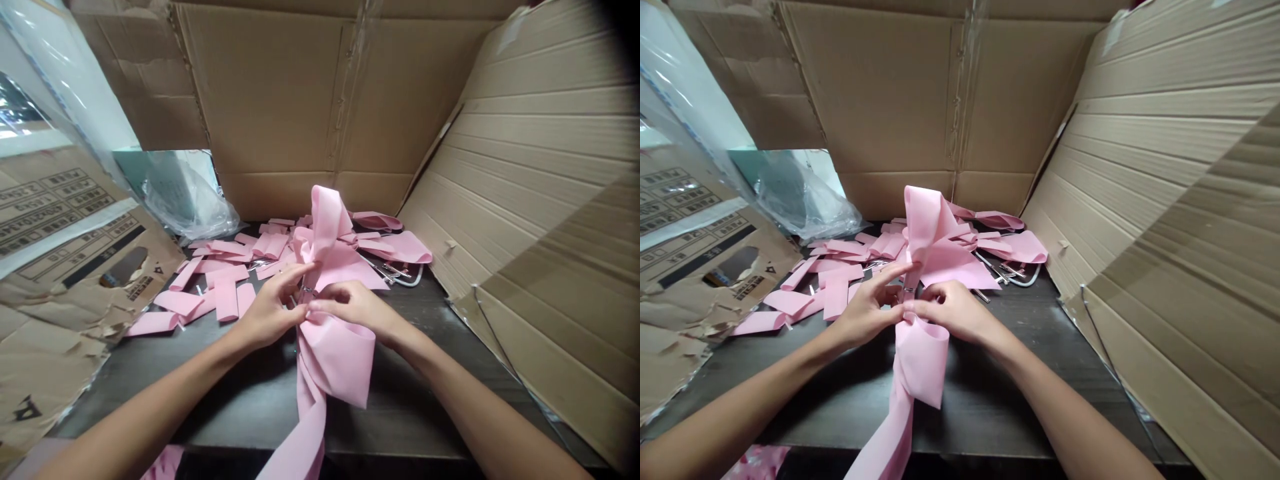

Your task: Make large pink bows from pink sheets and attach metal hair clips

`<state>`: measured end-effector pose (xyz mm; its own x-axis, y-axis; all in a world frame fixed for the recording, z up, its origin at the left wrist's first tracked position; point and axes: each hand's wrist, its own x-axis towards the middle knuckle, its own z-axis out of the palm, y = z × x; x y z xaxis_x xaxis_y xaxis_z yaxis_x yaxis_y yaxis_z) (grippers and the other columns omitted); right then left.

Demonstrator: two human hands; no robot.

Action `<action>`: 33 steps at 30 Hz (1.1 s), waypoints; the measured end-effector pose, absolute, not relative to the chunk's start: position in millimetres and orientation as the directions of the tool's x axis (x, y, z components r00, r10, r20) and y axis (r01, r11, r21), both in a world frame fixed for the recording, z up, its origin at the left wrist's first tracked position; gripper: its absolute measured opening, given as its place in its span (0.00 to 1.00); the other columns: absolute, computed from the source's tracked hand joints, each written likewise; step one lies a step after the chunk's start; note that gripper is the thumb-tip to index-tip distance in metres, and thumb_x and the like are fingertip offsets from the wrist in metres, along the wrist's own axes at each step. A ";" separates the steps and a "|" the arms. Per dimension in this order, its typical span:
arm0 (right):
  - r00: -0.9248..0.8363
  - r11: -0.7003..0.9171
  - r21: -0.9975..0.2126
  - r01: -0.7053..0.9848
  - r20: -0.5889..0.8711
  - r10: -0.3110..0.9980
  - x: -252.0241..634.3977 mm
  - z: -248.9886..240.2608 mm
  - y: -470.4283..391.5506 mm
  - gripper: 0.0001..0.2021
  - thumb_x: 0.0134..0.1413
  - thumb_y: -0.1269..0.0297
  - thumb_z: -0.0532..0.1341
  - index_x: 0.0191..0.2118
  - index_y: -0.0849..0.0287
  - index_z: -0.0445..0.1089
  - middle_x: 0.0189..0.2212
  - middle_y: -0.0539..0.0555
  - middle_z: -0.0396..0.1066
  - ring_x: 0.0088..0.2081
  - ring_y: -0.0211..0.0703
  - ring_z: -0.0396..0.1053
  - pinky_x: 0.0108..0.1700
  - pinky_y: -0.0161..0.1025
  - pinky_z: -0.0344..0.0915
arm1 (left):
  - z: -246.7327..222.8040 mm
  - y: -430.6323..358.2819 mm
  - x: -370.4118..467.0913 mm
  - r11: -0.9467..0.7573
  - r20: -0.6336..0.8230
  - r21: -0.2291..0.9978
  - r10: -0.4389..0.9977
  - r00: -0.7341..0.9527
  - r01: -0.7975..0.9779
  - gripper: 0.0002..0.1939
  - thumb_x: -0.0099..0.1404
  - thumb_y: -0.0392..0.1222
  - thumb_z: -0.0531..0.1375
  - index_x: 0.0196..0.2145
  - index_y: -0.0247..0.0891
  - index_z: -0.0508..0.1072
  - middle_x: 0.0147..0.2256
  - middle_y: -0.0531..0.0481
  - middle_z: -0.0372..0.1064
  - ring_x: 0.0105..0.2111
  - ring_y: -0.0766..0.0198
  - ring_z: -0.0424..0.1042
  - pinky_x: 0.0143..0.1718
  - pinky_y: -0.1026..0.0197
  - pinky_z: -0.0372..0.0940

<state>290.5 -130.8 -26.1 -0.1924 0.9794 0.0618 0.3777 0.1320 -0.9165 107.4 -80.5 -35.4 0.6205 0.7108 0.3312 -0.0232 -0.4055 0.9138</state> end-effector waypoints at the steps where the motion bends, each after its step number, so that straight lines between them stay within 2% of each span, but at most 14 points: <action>1: -0.235 0.105 -0.919 0.380 0.014 0.972 289.1 -27.1 -131.6 0.12 0.48 0.57 0.65 0.28 0.63 0.75 0.24 0.51 0.71 0.26 0.39 0.65 0.26 0.33 0.57 | -36.0 -79.7 107.0 -0.384 0.315 0.923 0.715 0.625 -0.026 0.33 0.56 0.30 0.62 0.58 0.47 0.65 0.52 0.44 0.62 0.29 0.71 0.66 0.28 0.68 0.64; 4: -0.347 0.051 -0.939 0.340 -0.075 0.935 284.6 -30.8 -134.8 0.08 0.46 0.63 0.65 0.31 0.63 0.76 0.26 0.51 0.72 0.28 0.38 0.65 0.28 0.32 0.59 | -38.5 -77.8 106.5 -0.277 0.250 0.959 0.727 0.639 -0.061 0.35 0.57 0.32 0.63 0.61 0.46 0.61 0.39 0.48 0.68 0.26 0.71 0.64 0.25 0.69 0.62; 5: -0.373 0.045 -0.945 0.323 -0.084 0.924 283.1 -32.4 -135.6 0.08 0.46 0.64 0.64 0.32 0.63 0.77 0.26 0.51 0.72 0.27 0.38 0.65 0.28 0.32 0.59 | -39.1 -77.7 106.7 -0.249 0.236 0.966 0.731 0.640 -0.072 0.35 0.57 0.33 0.63 0.61 0.46 0.60 0.38 0.48 0.69 0.26 0.71 0.64 0.25 0.68 0.62; 7: -0.387 0.055 -0.949 0.311 -0.073 0.919 280.6 -36.3 -136.5 0.08 0.45 0.66 0.64 0.32 0.63 0.76 0.24 0.49 0.71 0.25 0.36 0.63 0.27 0.32 0.58 | -39.3 -78.4 107.6 -0.215 0.222 0.973 0.746 0.628 -0.087 0.35 0.56 0.33 0.64 0.61 0.46 0.62 0.43 0.46 0.69 0.26 0.71 0.65 0.27 0.67 0.63; 9: -0.376 0.075 -0.944 0.320 -0.054 0.925 278.8 -39.7 -136.3 0.07 0.43 0.67 0.65 0.31 0.63 0.76 0.23 0.48 0.70 0.24 0.35 0.62 0.26 0.32 0.58 | -38.1 -80.0 108.6 -0.182 0.195 0.980 0.768 0.610 -0.084 0.34 0.56 0.33 0.64 0.60 0.47 0.63 0.53 0.43 0.65 0.28 0.72 0.66 0.28 0.66 0.65; 11: -0.368 0.089 -0.943 0.321 -0.038 0.929 277.9 -41.5 -135.8 0.06 0.42 0.68 0.65 0.30 0.63 0.76 0.23 0.48 0.70 0.24 0.35 0.61 0.26 0.32 0.59 | -35.9 -81.6 109.2 -0.157 0.168 0.985 0.790 0.589 -0.070 0.34 0.55 0.33 0.65 0.59 0.47 0.65 0.57 0.43 0.61 0.31 0.70 0.67 0.30 0.66 0.66; 17: -0.382 0.103 -0.949 0.298 -0.019 0.924 276.5 -38.6 -134.6 0.07 0.43 0.70 0.63 0.32 0.64 0.77 0.24 0.50 0.72 0.26 0.38 0.65 0.29 0.33 0.61 | -30.0 -82.0 109.0 -0.153 0.179 0.984 0.819 0.545 -0.094 0.39 0.49 0.35 0.70 0.59 0.44 0.65 0.58 0.41 0.60 0.38 0.63 0.69 0.34 0.63 0.69; 22: -0.331 0.175 -0.891 0.418 0.030 0.943 280.7 -33.5 -132.3 0.07 0.43 0.72 0.63 0.31 0.64 0.78 0.26 0.52 0.75 0.29 0.41 0.69 0.29 0.34 0.62 | -29.8 -81.2 109.0 -0.149 0.178 0.984 0.816 0.549 -0.097 0.40 0.49 0.32 0.69 0.59 0.44 0.64 0.59 0.42 0.60 0.40 0.62 0.70 0.36 0.63 0.70; 25: -0.247 0.216 -0.873 0.437 0.115 0.962 290.1 -30.8 -129.1 0.08 0.46 0.67 0.64 0.34 0.62 0.79 0.29 0.53 0.76 0.28 0.40 0.69 0.29 0.34 0.62 | -29.6 -81.6 108.8 -0.130 0.155 0.988 0.826 0.541 -0.083 0.39 0.49 0.31 0.68 0.58 0.45 0.65 0.60 0.44 0.58 0.39 0.62 0.71 0.33 0.65 0.70; 28: -0.048 0.216 -0.910 0.354 0.213 0.976 299.0 -32.3 -124.7 0.11 0.52 0.64 0.60 0.37 0.62 0.78 0.27 0.54 0.76 0.23 0.37 0.66 0.25 0.34 0.62 | -27.9 -81.8 108.0 -0.112 0.143 0.990 0.828 0.542 -0.091 0.38 0.49 0.30 0.67 0.57 0.45 0.66 0.61 0.44 0.56 0.41 0.61 0.70 0.31 0.67 0.69; 31: 0.110 0.216 -0.942 0.258 0.250 0.962 301.7 -37.3 -121.0 0.11 0.50 0.66 0.61 0.38 0.63 0.77 0.22 0.52 0.73 0.19 0.35 0.63 0.20 0.32 0.59 | -25.7 -81.2 107.2 -0.129 0.166 0.986 0.831 0.531 -0.106 0.38 0.48 0.29 0.67 0.57 0.46 0.67 0.62 0.45 0.56 0.45 0.58 0.69 0.34 0.66 0.69; 33: 0.156 0.231 -0.954 0.193 0.262 0.952 300.5 -40.3 -119.5 0.11 0.47 0.67 0.62 0.38 0.64 0.75 0.23 0.52 0.73 0.19 0.35 0.63 0.19 0.32 0.60 | -24.7 -80.3 106.8 -0.164 0.191 0.982 0.844 0.502 -0.099 0.38 0.47 0.28 0.67 0.56 0.45 0.68 0.61 0.46 0.58 0.48 0.56 0.68 0.36 0.65 0.69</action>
